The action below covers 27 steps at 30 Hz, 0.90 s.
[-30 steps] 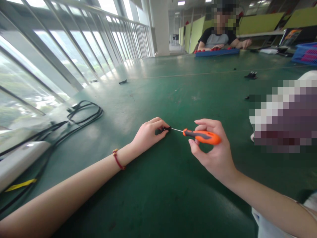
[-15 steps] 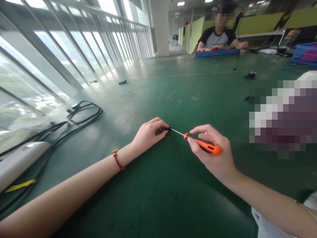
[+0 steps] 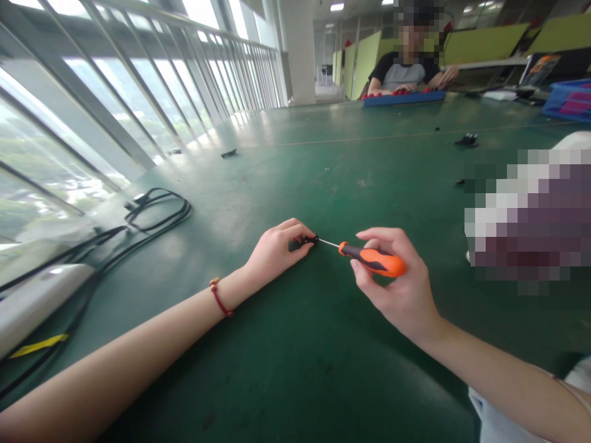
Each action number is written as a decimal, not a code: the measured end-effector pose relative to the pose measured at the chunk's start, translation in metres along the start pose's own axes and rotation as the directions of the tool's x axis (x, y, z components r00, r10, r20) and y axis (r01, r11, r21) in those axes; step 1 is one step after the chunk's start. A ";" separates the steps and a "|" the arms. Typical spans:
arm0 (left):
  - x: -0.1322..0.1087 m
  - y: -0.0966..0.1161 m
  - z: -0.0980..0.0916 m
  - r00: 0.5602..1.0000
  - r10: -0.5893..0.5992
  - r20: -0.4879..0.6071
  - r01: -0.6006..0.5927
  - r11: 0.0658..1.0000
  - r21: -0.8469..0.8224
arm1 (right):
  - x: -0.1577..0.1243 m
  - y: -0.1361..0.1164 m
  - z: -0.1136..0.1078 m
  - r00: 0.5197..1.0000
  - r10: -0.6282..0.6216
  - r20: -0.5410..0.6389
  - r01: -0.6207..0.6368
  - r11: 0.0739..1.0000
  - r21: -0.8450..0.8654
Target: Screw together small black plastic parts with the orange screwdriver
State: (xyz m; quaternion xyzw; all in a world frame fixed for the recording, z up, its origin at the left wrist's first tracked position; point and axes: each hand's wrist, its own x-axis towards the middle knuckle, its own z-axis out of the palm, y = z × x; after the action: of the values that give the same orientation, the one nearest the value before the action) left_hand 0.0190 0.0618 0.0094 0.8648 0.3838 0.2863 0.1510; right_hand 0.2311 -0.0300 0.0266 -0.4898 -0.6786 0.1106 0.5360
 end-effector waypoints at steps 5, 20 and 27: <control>0.000 0.000 0.000 1.000 -0.003 -0.001 0.003 1.000 0.001 | 0.000 0.000 -0.001 0.994 0.047 0.097 -0.054 0.996 0.066; 0.000 0.001 0.000 1.000 -0.010 0.002 0.010 1.000 0.007 | 0.000 0.002 -0.002 0.996 0.066 0.064 -0.068 0.997 0.029; 0.000 0.001 0.000 1.000 -0.003 -0.005 0.003 1.000 0.000 | 0.001 0.001 0.000 0.996 0.060 0.066 -0.065 0.995 0.070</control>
State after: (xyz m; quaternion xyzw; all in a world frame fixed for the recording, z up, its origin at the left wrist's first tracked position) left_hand 0.0195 0.0613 0.0101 0.8637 0.3852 0.2881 0.1505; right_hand 0.2320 -0.0284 0.0265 -0.4874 -0.6751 0.1674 0.5278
